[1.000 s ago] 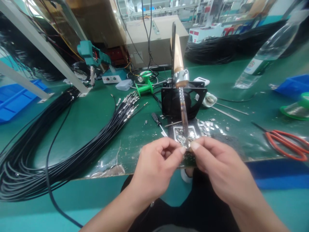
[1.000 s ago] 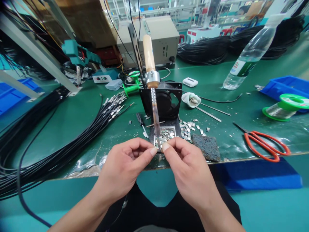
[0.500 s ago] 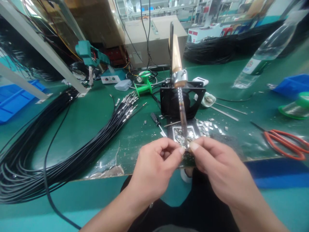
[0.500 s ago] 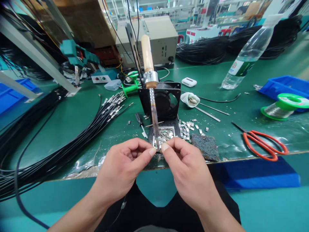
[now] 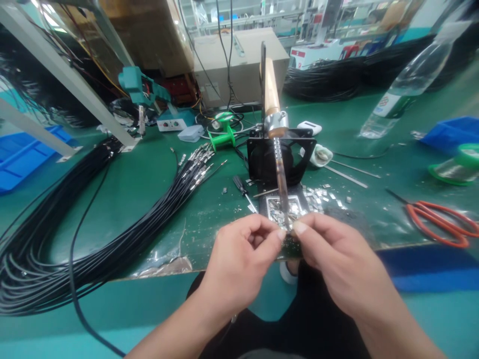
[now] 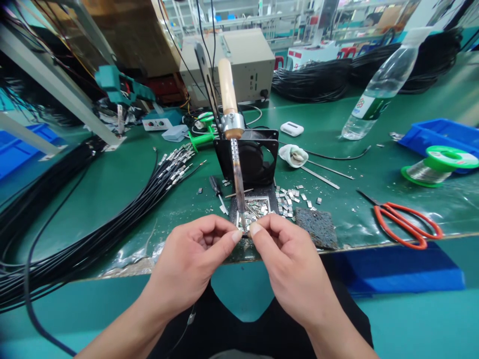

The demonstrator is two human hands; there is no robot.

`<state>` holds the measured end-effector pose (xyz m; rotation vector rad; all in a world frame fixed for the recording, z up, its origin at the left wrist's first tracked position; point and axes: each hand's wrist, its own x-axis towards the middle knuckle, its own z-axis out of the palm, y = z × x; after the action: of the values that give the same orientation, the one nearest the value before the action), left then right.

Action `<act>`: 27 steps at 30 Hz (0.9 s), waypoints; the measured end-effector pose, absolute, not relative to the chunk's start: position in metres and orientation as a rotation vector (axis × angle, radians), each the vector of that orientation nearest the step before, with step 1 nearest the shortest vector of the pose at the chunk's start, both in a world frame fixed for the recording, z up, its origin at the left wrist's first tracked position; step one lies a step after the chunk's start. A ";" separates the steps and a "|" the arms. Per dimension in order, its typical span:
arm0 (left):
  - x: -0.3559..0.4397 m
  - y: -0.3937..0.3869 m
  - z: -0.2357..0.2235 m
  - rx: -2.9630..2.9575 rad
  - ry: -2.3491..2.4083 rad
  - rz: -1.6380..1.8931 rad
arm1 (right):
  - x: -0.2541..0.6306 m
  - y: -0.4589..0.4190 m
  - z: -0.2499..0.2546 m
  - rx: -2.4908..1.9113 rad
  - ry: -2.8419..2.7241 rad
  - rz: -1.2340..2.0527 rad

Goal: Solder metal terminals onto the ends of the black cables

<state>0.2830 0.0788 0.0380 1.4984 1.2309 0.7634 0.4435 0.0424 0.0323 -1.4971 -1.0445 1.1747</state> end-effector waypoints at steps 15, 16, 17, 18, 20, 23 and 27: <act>0.281 0.079 0.038 1.516 1.227 0.783 | 0.446 0.043 0.030 -1.472 -1.078 1.223; 0.281 0.079 0.038 1.516 1.233 0.777 | 0.446 0.043 0.029 -1.473 -1.083 1.226; 0.280 0.079 0.038 1.513 1.238 0.765 | 0.446 0.042 0.029 -1.473 -1.085 1.228; 0.280 0.078 0.038 1.507 1.245 0.748 | 0.446 0.042 0.028 -1.473 -1.086 1.233; 0.280 0.077 0.039 1.497 1.263 0.708 | 0.447 0.041 0.024 -1.468 -1.089 1.249; 0.279 0.072 0.038 1.491 1.281 0.664 | 0.449 0.038 0.018 -1.445 -1.128 1.278; 0.279 0.064 0.037 1.456 1.284 0.664 | 0.456 0.030 0.012 -1.427 -1.235 1.283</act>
<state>0.2791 0.0636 0.0372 1.4562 1.2840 0.6640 0.4558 0.0304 0.0125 -1.4270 -1.2349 1.2831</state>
